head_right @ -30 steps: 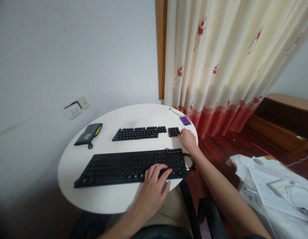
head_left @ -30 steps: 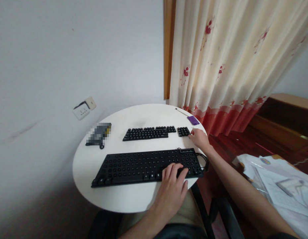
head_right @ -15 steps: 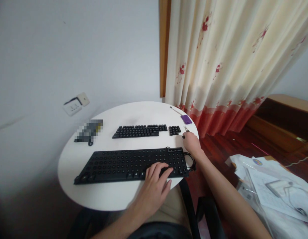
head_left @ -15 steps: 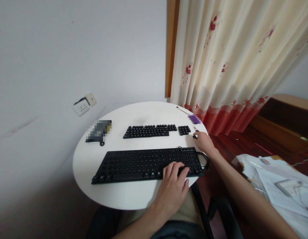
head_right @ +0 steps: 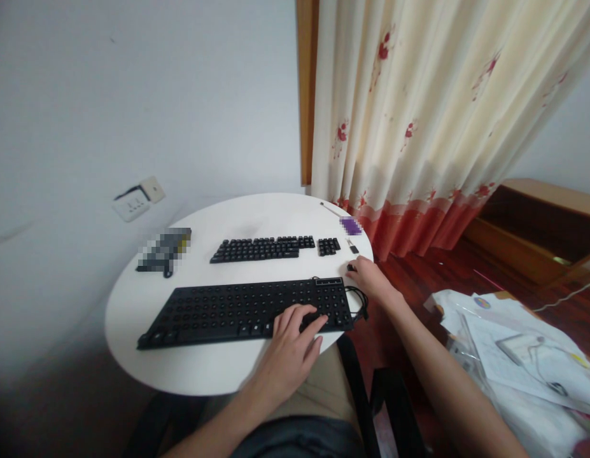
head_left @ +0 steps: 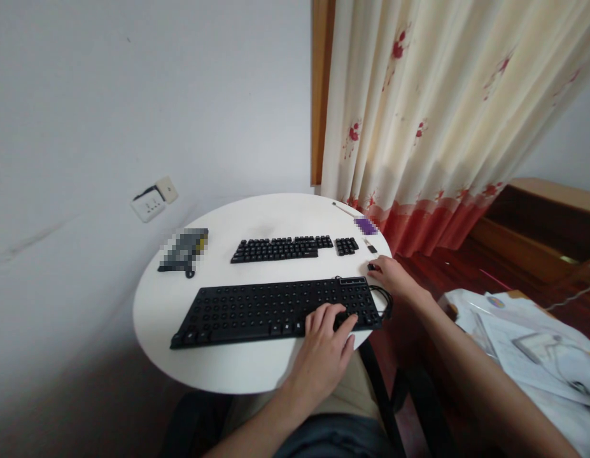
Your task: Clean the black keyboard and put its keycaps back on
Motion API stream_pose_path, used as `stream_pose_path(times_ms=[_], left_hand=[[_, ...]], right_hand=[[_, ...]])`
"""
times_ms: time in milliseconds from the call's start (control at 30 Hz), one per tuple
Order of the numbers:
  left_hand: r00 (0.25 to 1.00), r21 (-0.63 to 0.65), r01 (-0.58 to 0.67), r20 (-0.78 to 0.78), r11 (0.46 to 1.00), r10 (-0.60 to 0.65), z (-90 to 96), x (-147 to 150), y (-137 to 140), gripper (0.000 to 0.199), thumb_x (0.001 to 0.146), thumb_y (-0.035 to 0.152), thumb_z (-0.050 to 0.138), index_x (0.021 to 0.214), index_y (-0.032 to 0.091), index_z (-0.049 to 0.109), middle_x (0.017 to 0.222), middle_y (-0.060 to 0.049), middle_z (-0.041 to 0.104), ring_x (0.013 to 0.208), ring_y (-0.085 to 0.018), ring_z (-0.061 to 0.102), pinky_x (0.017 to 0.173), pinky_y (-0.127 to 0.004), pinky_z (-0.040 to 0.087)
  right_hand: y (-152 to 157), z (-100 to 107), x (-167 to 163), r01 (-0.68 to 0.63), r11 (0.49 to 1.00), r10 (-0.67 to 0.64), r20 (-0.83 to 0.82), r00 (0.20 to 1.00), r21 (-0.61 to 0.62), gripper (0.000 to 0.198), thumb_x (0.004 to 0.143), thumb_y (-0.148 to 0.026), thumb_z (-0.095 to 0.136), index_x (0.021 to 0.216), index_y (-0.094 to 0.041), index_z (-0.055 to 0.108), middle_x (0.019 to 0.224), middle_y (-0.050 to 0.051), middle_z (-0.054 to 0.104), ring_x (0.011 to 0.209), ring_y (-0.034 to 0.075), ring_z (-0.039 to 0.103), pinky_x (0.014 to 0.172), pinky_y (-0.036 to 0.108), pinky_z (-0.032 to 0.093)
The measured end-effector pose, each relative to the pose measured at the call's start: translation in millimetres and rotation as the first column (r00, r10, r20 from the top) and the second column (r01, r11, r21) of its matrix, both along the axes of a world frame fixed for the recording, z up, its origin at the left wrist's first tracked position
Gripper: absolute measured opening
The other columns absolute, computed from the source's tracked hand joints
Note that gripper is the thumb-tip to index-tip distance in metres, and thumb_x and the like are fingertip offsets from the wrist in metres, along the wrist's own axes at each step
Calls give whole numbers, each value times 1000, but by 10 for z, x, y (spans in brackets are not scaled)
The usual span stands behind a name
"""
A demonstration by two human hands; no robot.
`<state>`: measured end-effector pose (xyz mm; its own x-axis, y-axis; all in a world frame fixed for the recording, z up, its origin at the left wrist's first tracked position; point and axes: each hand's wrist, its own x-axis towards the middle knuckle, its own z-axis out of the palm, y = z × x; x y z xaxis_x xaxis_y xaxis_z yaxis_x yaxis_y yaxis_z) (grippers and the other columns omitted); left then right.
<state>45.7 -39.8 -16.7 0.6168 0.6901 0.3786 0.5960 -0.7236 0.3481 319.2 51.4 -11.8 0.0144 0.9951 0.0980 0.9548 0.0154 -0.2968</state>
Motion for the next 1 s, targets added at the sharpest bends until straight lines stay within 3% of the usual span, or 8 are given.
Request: stream_pose_path(times_ms=[267,467,600,800,1000], left_hand=[[990,-1,98,-106,995,-98,24,-4,-2,43,97,29,54,140,29,49,139,-5,54,130,-27,43,106,-50,39],[987,27,99,-127,995,-95,26,2,-6,44,97,31,54,141,29,48,139,-6,54,128,-26,44,106,-48,39],[987,35,101,-128,994,-96,20,6,-4,42,99,32,52,140,29,49,138,-7,55,128,-27,45,105,-48,39],[987,29,103,-126,994,-99,8,-1,-2,41,99,32,50,141,28,49,137,-7,55,128,-27,45,104,-48,39],[987,13,103,-124,995,-100,35,-4,-8,42,98,31,52,140,29,49,137,-6,56,127,-27,45,104,-48,39]], right_hand=[[-372,-96,115,10,972,55,-270,961,236,24,90,-37,59,97,-15,67,91,8,67,79,20,60,75,30,47],[-877,-59,-80,-173,957,265,-462,846,233,25,94,-38,57,108,-19,65,102,8,68,93,22,63,85,33,50],[-1071,-128,-178,-209,949,302,-493,816,235,25,94,-36,60,113,-21,64,107,8,68,99,23,63,91,35,49],[-1127,-237,-190,-192,950,291,-479,828,245,25,94,-35,59,115,-21,64,108,9,68,100,24,64,91,37,50],[-1132,-160,-248,-221,950,298,-438,848,219,25,95,-37,58,112,-20,64,103,10,67,96,25,65,89,37,52]])
